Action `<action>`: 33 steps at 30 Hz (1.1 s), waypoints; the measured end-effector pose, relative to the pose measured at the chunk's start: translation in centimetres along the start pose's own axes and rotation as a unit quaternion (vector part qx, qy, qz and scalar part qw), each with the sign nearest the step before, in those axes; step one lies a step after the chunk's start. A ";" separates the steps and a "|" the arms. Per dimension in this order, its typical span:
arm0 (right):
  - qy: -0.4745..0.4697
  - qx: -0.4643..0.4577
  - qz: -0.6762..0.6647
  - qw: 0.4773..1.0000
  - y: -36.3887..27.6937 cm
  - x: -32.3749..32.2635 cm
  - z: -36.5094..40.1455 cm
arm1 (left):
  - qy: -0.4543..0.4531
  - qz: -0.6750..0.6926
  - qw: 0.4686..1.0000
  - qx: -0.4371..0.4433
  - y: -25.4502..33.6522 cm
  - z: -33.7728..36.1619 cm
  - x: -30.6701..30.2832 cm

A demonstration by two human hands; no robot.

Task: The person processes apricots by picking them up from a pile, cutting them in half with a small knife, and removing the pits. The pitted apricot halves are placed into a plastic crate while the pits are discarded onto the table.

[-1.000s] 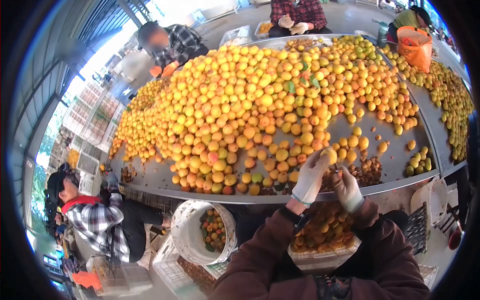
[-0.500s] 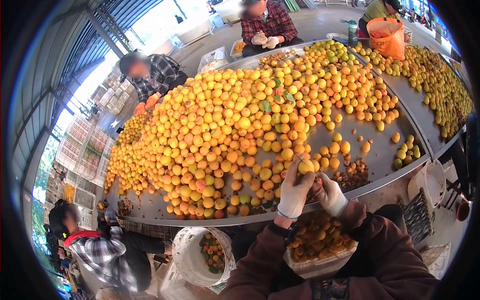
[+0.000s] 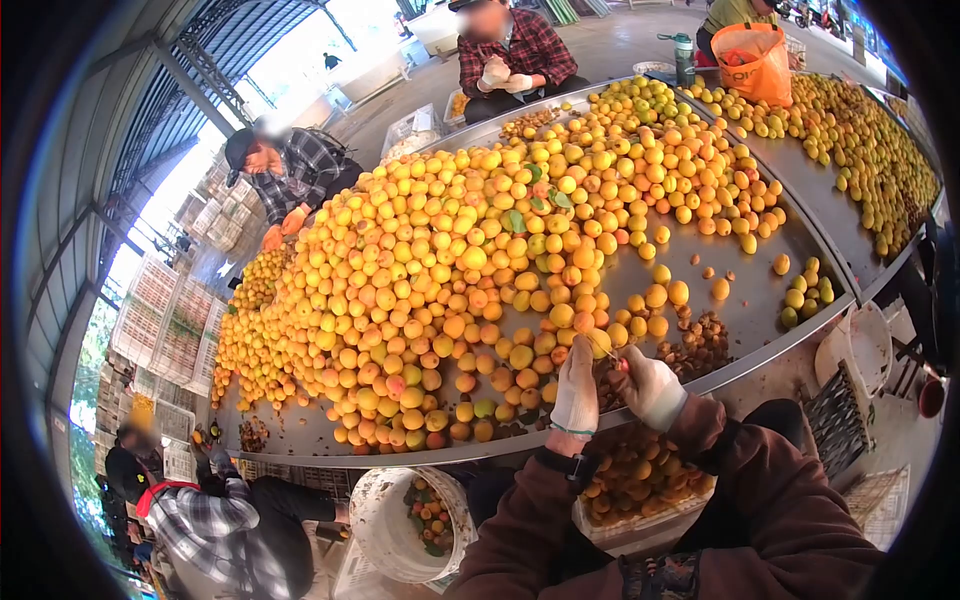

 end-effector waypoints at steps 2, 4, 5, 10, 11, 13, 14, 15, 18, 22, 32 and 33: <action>0.013 0.006 -0.056 0.998 -0.1 0.1 0.0 | 0.038 -0.102 0.989 0.104 0.4 0.0 0.0; 0.017 0.008 -0.114 0.993 -0.5 0.0 0.0 | -0.015 0.135 0.982 -0.128 -0.7 -0.6 -0.1; 0.020 0.010 -0.171 0.985 -0.7 -0.1 0.0 | -0.015 0.134 0.983 -0.128 -0.3 -0.7 -0.4; 0.023 0.022 -0.233 0.972 -0.9 0.3 0.0 | 0.063 0.236 0.947 -0.210 2.0 -0.2 -0.6; 0.011 0.038 -0.234 0.971 -0.8 0.5 0.0 | 0.063 0.236 0.946 -0.211 1.7 -0.1 -0.4; 0.022 0.039 -0.266 0.963 -0.1 1.1 -0.2 | 0.080 0.195 0.975 -0.070 2.3 -0.3 -0.1; 0.035 0.040 -0.298 0.953 0.1 1.1 -0.2 | 0.078 0.196 0.975 -0.071 2.7 -0.2 0.1; 0.036 0.044 -0.297 0.953 0.4 0.9 0.0 | 0.050 0.176 0.982 -0.036 3.2 0.0 0.5; 0.023 -0.007 -0.187 0.982 -1.1 -0.5 0.0 | -0.038 0.206 0.972 -0.103 3.3 0.2 0.4; 0.028 -0.031 -0.061 0.997 -0.2 -0.3 0.2 | -0.050 -0.010 0.998 0.020 3.4 0.3 -0.1; 0.170 -0.045 -0.112 0.978 -0.1 -2.4 -1.0 | -0.079 -0.003 0.997 -0.008 3.3 1.5 1.9; 0.180 -0.026 -0.137 0.974 0.0 -2.1 -1.0 | -0.073 -0.059 0.995 0.041 3.6 1.8 2.6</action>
Point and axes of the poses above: each hand's wrist, its own z-axis away from the middle knuckle, its own x-axis out of the palm, y = z × x, the point moved 3 cm from there along -z, towards the middle knuckle, and after that the axes turned 8 degrees about -x, right-handed, at the moved point
